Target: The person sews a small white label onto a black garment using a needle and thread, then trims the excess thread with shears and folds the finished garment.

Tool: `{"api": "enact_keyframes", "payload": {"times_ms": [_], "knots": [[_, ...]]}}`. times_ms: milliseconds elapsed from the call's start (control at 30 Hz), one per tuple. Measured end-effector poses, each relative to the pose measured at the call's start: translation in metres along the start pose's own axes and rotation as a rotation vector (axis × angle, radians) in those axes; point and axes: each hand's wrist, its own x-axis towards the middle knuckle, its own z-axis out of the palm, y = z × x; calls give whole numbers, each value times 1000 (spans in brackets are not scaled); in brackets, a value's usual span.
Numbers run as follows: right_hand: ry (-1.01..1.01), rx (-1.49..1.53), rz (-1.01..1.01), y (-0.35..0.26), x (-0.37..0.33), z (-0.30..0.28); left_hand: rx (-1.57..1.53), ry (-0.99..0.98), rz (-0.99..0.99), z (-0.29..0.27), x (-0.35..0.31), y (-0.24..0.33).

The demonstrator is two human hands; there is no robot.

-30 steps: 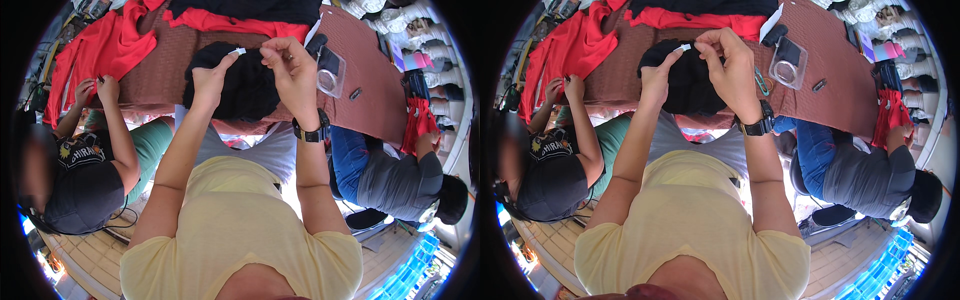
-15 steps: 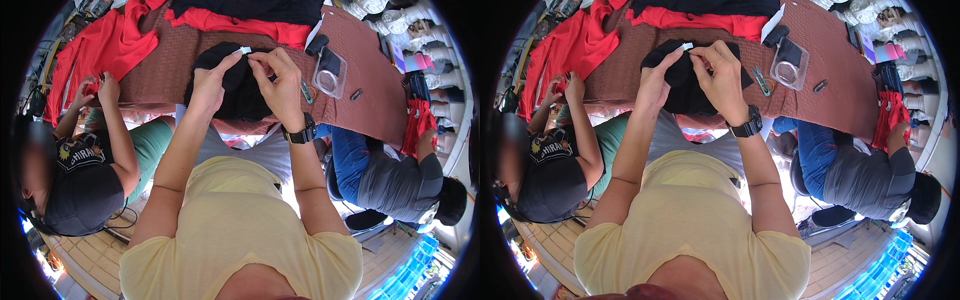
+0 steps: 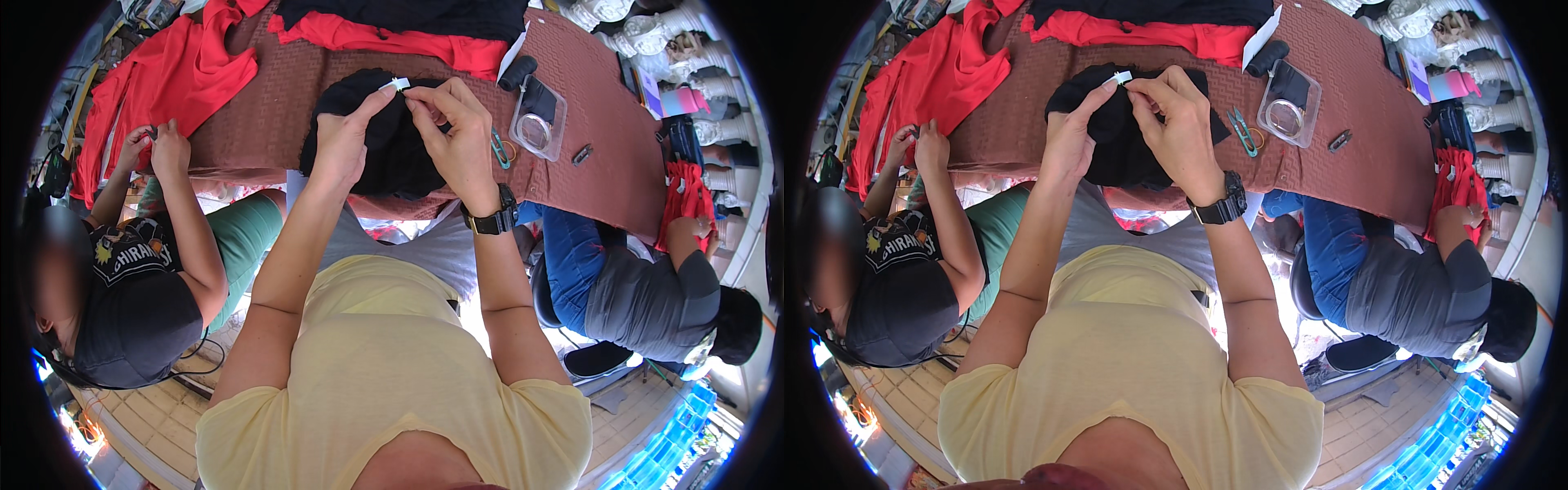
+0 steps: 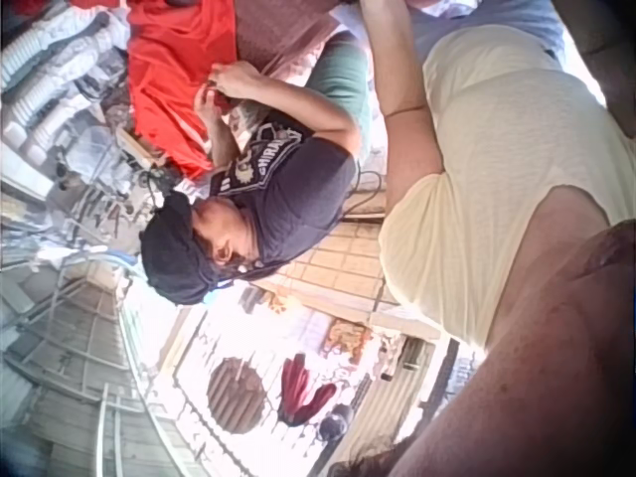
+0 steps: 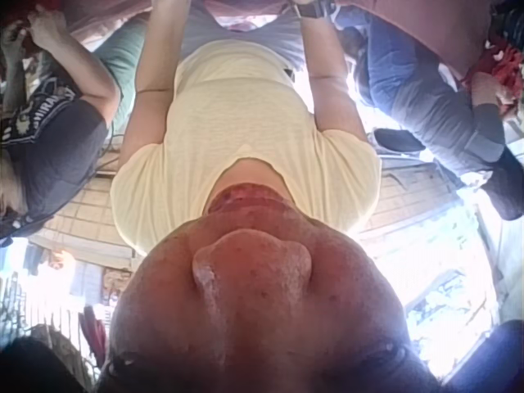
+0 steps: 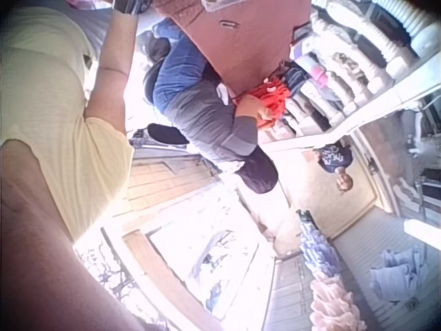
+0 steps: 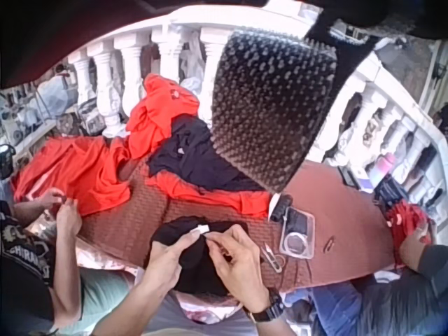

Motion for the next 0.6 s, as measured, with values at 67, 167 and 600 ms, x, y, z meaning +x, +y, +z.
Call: {"api": "enact_keyframes", "payload": {"times_ms": [67,167,600], "knots": [[-2,-1,1,0,0,0,0,-7,3,1,0,1],[-4,-2,-1,0,-1,1,-8,-4,6,-2,0,-2],[-44,-22,39,2,3,-3,64,46,75,4,4,-11]]}}
